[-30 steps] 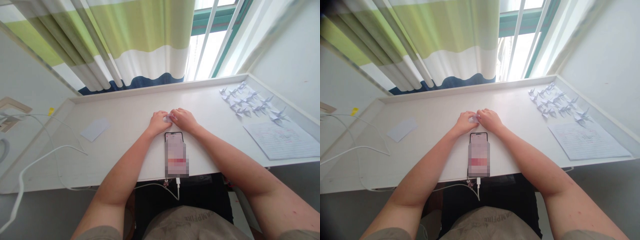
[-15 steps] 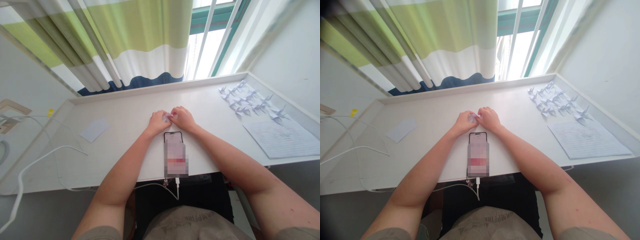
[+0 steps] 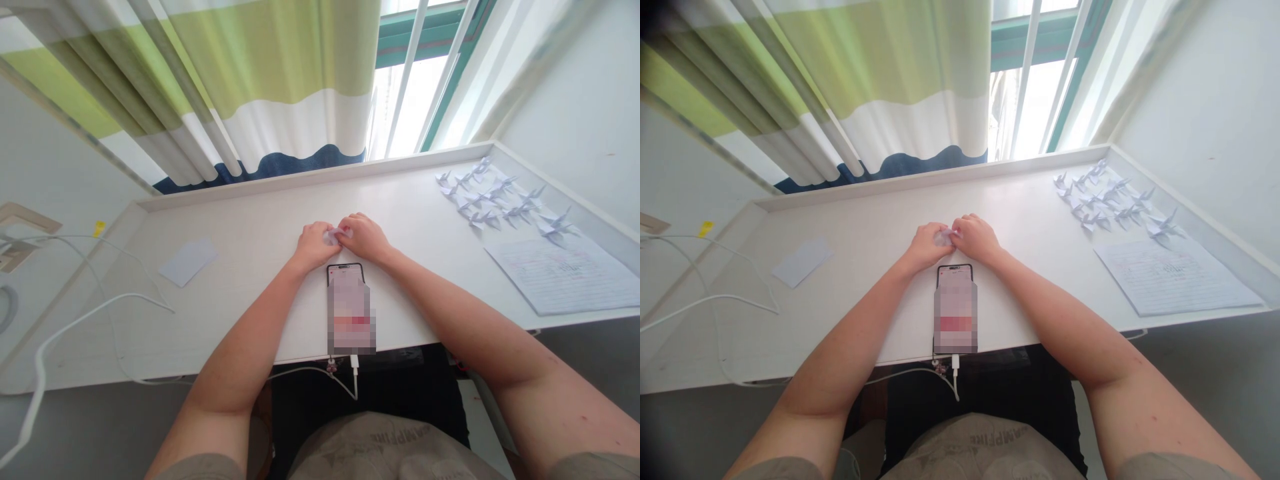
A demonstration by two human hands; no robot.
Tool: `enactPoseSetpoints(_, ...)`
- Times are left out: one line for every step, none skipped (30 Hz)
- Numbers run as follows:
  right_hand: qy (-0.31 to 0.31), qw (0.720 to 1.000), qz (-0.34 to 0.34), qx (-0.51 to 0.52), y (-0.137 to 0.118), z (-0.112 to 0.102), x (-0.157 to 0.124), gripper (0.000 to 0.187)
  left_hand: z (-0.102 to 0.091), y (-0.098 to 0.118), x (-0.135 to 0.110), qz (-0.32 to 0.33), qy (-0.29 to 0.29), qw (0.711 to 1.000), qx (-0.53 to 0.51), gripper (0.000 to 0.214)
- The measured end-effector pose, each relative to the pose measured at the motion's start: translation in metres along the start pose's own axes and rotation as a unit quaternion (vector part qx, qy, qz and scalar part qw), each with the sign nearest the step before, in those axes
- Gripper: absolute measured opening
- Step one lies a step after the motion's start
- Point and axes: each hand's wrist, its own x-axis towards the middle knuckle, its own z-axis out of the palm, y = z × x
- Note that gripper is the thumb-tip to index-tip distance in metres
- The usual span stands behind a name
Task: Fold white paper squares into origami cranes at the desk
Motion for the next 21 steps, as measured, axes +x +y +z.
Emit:
enactPoseSetpoints(-0.011,1.000,-0.006,0.009,0.000,-0.002,0.000,0.005,0.000,-0.001,0.000,0.001,-0.001,1.000,-0.003,0.036)
enactPoseSetpoints(-0.023,0.999,-0.013,0.018,0.001,-0.003,-0.001,0.008,0.000,-0.001,0.000,0.003,-0.003,1.000,-0.005,0.035)
enactPoseSetpoints(-0.033,0.999,-0.021,0.025,0.001,-0.005,-0.002,0.009,0.000,-0.002,0.000,0.006,-0.004,1.000,-0.005,0.035)
enactPoseSetpoints(-0.040,0.998,-0.028,0.032,0.002,-0.006,-0.003,0.010,0.000,-0.002,0.000,0.009,-0.005,1.000,-0.004,0.035)
enactPoseSetpoints(-0.044,0.998,-0.035,0.036,0.002,-0.007,-0.004,0.010,0.000,-0.002,0.000,0.012,-0.004,1.000,-0.002,0.034)
enactPoseSetpoints(-0.047,0.997,-0.041,0.040,0.003,-0.008,-0.004,0.010,0.001,-0.003,0.000,0.013,-0.003,1.000,0.000,0.033)
enactPoseSetpoints(-0.049,0.997,-0.047,0.042,0.004,-0.008,-0.005,0.010,0.001,-0.003,0.000,0.015,-0.001,1.000,0.002,0.032)
enactPoseSetpoints(-0.050,0.997,-0.051,0.042,0.004,-0.008,-0.006,0.010,0.000,-0.003,0.000,0.017,0.000,1.000,0.003,0.030)
enactPoseSetpoints(-0.051,0.996,-0.053,0.043,0.005,-0.009,-0.007,0.010,0.000,-0.003,-0.001,0.020,0.000,1.000,0.003,0.028)
enactPoseSetpoints(-0.051,0.996,-0.053,0.045,0.006,-0.009,-0.008,0.009,0.000,-0.003,-0.001,0.023,-0.001,1.000,0.003,0.026)
enactPoseSetpoints(-0.051,0.996,-0.054,0.049,0.007,-0.009,-0.009,0.009,0.000,-0.003,-0.001,0.027,-0.003,1.000,0.003,0.025)
enactPoseSetpoints(-0.051,0.996,-0.054,0.054,0.008,-0.010,-0.009,0.009,0.000,-0.003,-0.001,0.031,-0.004,1.000,0.003,0.023)
enactPoseSetpoints(-0.051,0.996,-0.054,0.059,0.008,-0.010,-0.010,0.010,0.000,-0.004,-0.002,0.035,-0.005,0.999,0.004,0.022)
enactPoseSetpoints(-0.051,0.995,-0.052,0.062,0.008,-0.011,-0.011,0.010,0.000,-0.004,-0.002,0.037,-0.006,0.999,0.005,0.021)
enactPoseSetpoints(-0.052,0.995,-0.051,0.062,0.008,-0.012,-0.011,0.011,0.000,-0.005,-0.002,0.037,-0.005,0.999,0.004,0.021)
enactPoseSetpoints(-0.053,0.996,-0.048,0.058,0.007,-0.012,-0.012,0.011,-0.001,-0.005,-0.002,0.035,-0.004,0.999,0.003,0.023)
enactPoseSetpoints(-0.055,0.996,-0.044,0.052,0.006,-0.013,-0.013,0.011,-0.001,-0.005,-0.002,0.032,-0.005,0.999,-0.001,0.026)
enactPoseSetpoints(-0.057,0.997,-0.038,0.044,0.005,-0.014,-0.014,0.010,-0.001,-0.005,-0.003,0.026,-0.005,1.000,-0.005,0.030)
enactPoseSetpoints(-0.059,0.997,-0.030,0.037,0.005,-0.014,-0.015,0.009,-0.002,-0.005,-0.003,0.020,-0.008,1.000,-0.009,0.033)
enactPoseSetpoints(-0.062,0.997,-0.022,0.031,0.005,-0.015,-0.017,0.010,-0.003,-0.004,-0.004,0.015,-0.011,1.000,-0.012,0.037)
enactPoseSetpoints(-0.065,0.997,-0.016,0.029,0.005,-0.016,-0.019,0.013,-0.003,-0.004,-0.004,0.013,-0.015,1.000,-0.012,0.038)
